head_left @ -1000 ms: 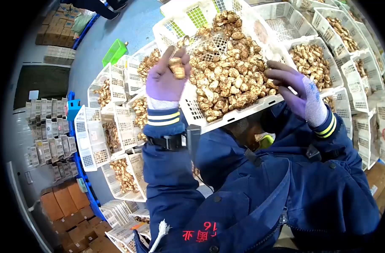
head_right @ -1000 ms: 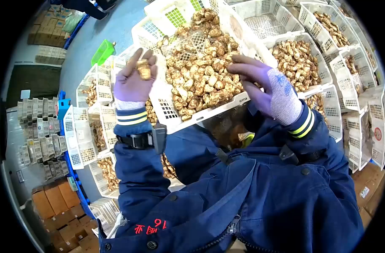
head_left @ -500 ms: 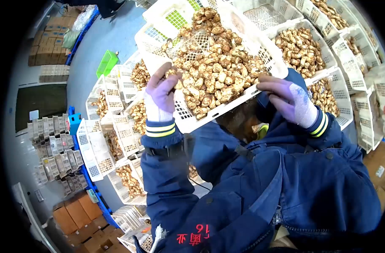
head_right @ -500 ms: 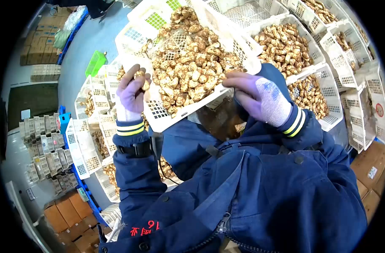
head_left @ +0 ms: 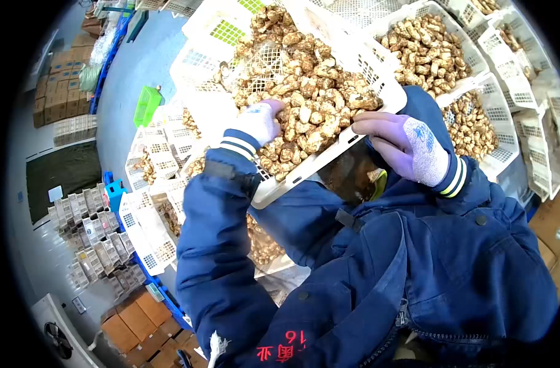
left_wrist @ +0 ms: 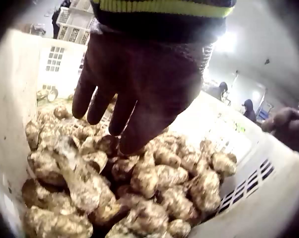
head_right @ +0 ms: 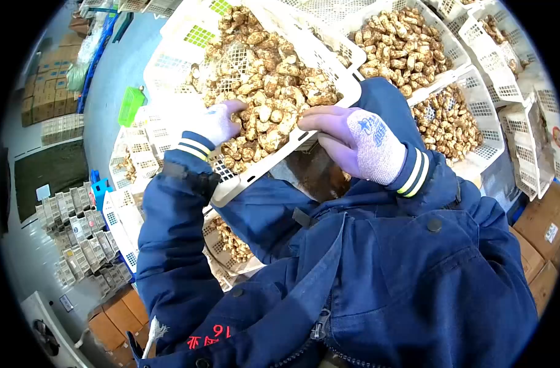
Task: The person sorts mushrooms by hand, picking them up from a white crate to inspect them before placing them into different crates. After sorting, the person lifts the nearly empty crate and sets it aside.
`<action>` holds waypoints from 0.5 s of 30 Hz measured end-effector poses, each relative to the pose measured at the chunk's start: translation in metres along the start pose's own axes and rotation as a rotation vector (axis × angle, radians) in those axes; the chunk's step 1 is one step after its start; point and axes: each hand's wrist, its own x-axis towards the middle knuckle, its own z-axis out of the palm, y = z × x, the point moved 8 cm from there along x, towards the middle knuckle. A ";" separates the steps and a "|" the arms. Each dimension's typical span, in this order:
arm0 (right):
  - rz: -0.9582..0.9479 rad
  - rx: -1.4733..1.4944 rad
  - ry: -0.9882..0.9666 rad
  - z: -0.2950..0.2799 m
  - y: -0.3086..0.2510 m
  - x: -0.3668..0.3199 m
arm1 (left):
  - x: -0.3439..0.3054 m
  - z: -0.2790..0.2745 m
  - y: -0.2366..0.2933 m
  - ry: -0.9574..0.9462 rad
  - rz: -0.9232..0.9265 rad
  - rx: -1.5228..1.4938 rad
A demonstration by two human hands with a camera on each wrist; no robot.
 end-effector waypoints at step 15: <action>-0.077 0.003 0.039 -0.013 -0.012 -0.002 | -0.031 -0.034 0.003 0.116 -0.114 -1.350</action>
